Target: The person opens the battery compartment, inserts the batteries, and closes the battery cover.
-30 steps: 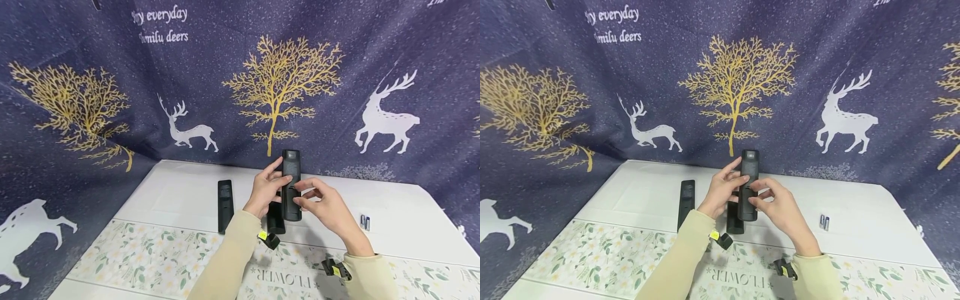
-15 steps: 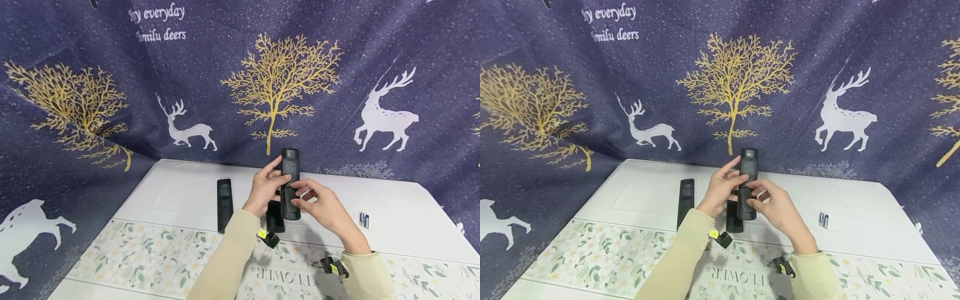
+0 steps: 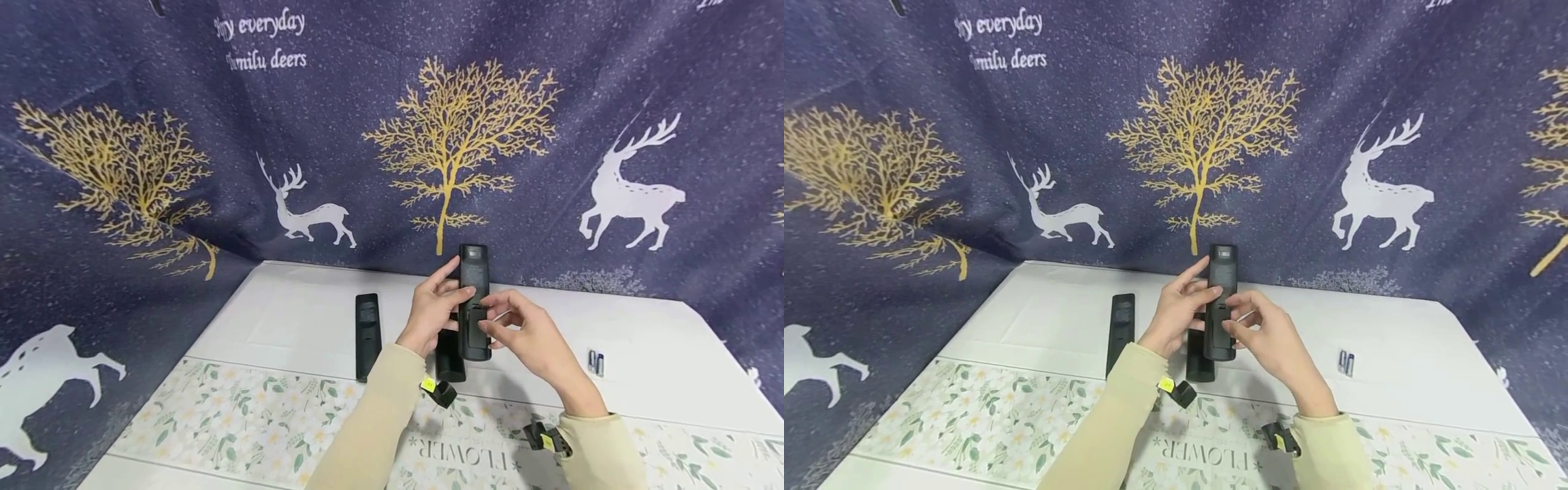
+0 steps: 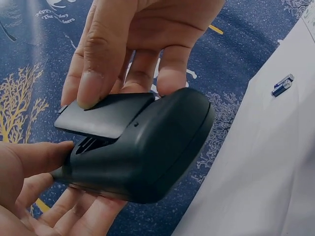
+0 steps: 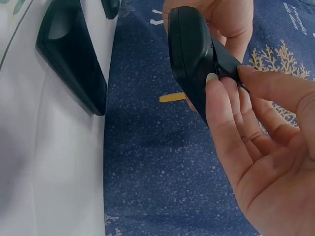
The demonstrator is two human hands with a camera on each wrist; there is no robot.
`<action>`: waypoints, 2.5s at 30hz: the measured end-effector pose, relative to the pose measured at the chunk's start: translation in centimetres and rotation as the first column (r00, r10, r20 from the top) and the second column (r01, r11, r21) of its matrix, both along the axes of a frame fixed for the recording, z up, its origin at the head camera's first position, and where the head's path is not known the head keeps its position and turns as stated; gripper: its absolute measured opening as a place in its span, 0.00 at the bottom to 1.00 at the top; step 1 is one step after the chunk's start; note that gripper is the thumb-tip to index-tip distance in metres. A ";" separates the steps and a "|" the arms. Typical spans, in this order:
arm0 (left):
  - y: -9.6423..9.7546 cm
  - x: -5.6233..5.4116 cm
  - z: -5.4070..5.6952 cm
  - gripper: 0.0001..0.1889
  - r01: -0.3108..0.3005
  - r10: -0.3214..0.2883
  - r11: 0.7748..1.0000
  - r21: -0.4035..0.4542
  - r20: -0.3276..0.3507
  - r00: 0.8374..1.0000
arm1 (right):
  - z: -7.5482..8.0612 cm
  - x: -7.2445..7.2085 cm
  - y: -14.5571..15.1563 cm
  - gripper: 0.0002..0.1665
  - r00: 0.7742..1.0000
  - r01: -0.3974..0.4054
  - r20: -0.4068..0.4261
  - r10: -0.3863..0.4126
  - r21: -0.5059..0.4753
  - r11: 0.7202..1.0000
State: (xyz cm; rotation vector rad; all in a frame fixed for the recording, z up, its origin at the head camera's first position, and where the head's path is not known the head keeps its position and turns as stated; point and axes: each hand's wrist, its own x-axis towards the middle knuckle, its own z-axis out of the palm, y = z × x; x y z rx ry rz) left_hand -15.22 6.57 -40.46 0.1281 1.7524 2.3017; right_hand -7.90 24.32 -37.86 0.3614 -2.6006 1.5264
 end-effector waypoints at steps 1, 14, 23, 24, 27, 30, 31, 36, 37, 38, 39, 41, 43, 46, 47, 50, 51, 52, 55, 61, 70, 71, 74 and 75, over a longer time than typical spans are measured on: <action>0.0 0.0 0.0 0.34 0.003 -0.003 1.000 0.002 0.001 1.000 | 0.0 0.0 0.0 0.20 1.000 -0.003 -0.005 0.003 -0.004 1.000; -0.1 0.0 0.0 0.34 -0.005 0.005 1.000 -0.015 0.000 1.000 | 0.2 0.2 0.7 0.20 1.000 -0.013 -0.010 0.011 -0.124 0.992; -0.1 0.0 0.0 0.34 -0.005 0.005 1.000 -0.017 -0.003 1.000 | 0.2 0.2 1.9 0.21 1.000 0.025 0.013 -0.023 -0.177 0.984; -0.1 0.0 0.0 0.34 -0.004 0.004 1.000 -0.014 -0.005 1.000 | 0.2 0.1 2.1 0.21 1.000 0.025 0.013 -0.023 -0.181 0.983; -0.1 -0.1 0.0 0.35 -0.004 0.004 1.000 -0.012 -0.017 1.000 | 0.2 0.0 2.6 0.21 1.000 0.029 0.012 -0.027 -0.189 0.982; -0.1 0.0 0.1 0.34 -0.007 0.007 1.000 -0.008 -0.012 1.000 | 0.0 -0.1 3.1 0.22 0.999 0.039 0.020 -0.036 -0.186 0.982; -0.1 0.0 0.1 0.34 -0.006 0.006 1.000 -0.009 -0.012 1.000 | -0.1 -0.2 3.3 0.21 0.999 0.042 0.024 -0.039 -0.185 0.982; -0.1 0.0 0.1 0.34 0.000 0.000 1.000 -0.002 -0.005 1.000 | -1.4 -0.7 4.2 0.21 0.996 0.058 0.075 -0.046 -0.172 0.983; 0.0 -0.1 0.1 0.34 0.000 0.000 1.000 -0.001 -0.004 1.000 | -1.6 -0.8 4.2 0.21 0.995 0.060 0.091 -0.045 -0.170 0.984; -0.1 -0.1 0.1 0.34 0.000 0.000 1.000 -0.002 -0.003 1.000 | -1.9 -0.9 4.3 0.21 0.993 0.062 0.108 -0.044 -0.166 0.984; -0.1 -0.1 0.1 0.34 -0.002 0.002 1.000 -0.001 -0.001 1.000 | -2.2 -1.0 4.3 0.21 0.992 0.061 0.123 -0.041 -0.165 0.984; -0.1 -0.1 0.1 0.34 -0.007 0.007 1.000 -0.004 0.001 1.000 | -2.7 -1.3 4.3 0.21 0.988 0.063 0.152 -0.039 -0.157 0.986; -0.1 -0.2 0.2 0.34 -0.011 0.011 1.000 -0.005 0.005 1.000 | -3.2 -1.4 4.3 0.21 0.984 0.058 0.178 -0.030 -0.155 0.986; -0.1 -0.2 0.3 0.34 -0.010 0.010 1.000 -0.003 0.003 1.000 | -3.8 -1.7 4.4 0.21 0.979 0.054 0.205 -0.022 -0.151 0.987; -0.1 -0.2 0.3 0.34 -0.009 0.009 1.000 -0.003 0.001 1.000 | -4.0 -1.8 4.5 0.21 0.977 0.052 0.211 -0.019 -0.151 0.987; -0.2 -0.2 0.4 0.34 -0.002 0.002 1.000 -0.004 -0.004 1.000 | -4.6 -1.9 4.6 0.20 0.973 0.041 0.233 -0.006 -0.148 0.988; -0.2 -0.2 0.3 0.34 0.000 0.000 1.000 -0.005 -0.002 1.000 | -4.8 -1.9 4.6 0.19 0.970 0.040 0.245 -0.003 -0.145 0.989; -0.3 -0.2 0.3 0.34 0.001 -0.001 1.000 -0.005 0.002 1.000 | -5.0 -1.9 4.6 0.19 0.967 0.038 0.254 -0.001 -0.140 0.989; -0.3 0.0 0.3 0.34 0.000 0.000 1.000 -0.009 0.010 1.000 | -5.5 -1.9 4.5 0.19 0.959 0.037 0.285 0.001 -0.126 0.991; -0.3 -0.1 0.2 0.34 -0.002 0.002 1.000 -0.001 -0.002 1.000 | -5.9 -1.9 4.5 0.19 0.943 0.050 0.332 -0.009 -0.114 0.992; -0.3 0.0 0.2 0.34 0.002 -0.002 1.000 0.009 0.009 1.000 | -6.7 -2.1 4.6 0.18 0.927 0.029 0.376 -0.004 -0.060 0.998; -0.3 0.0 0.3 0.34 0.004 -0.004 1.000 0.009 0.008 1.000 | -6.8 -2.2 4.6 0.18 0.928 0.033 0.373 -0.012 -0.049 0.998; -0.3 0.0 0.4 0.33 0.010 -0.010 1.000 0.010 0.010 1.000 | -7.0 -2.3 4.7 0.17 0.930 0.037 0.365 -0.033 -0.006 0.999; -0.3 0.0 0.4 0.33 0.012 -0.012 1.000 0.009 0.013 1.000 | -7.1 -2.3 4.7 0.16 0.931 0.037 0.363 -0.037 0.007 0.999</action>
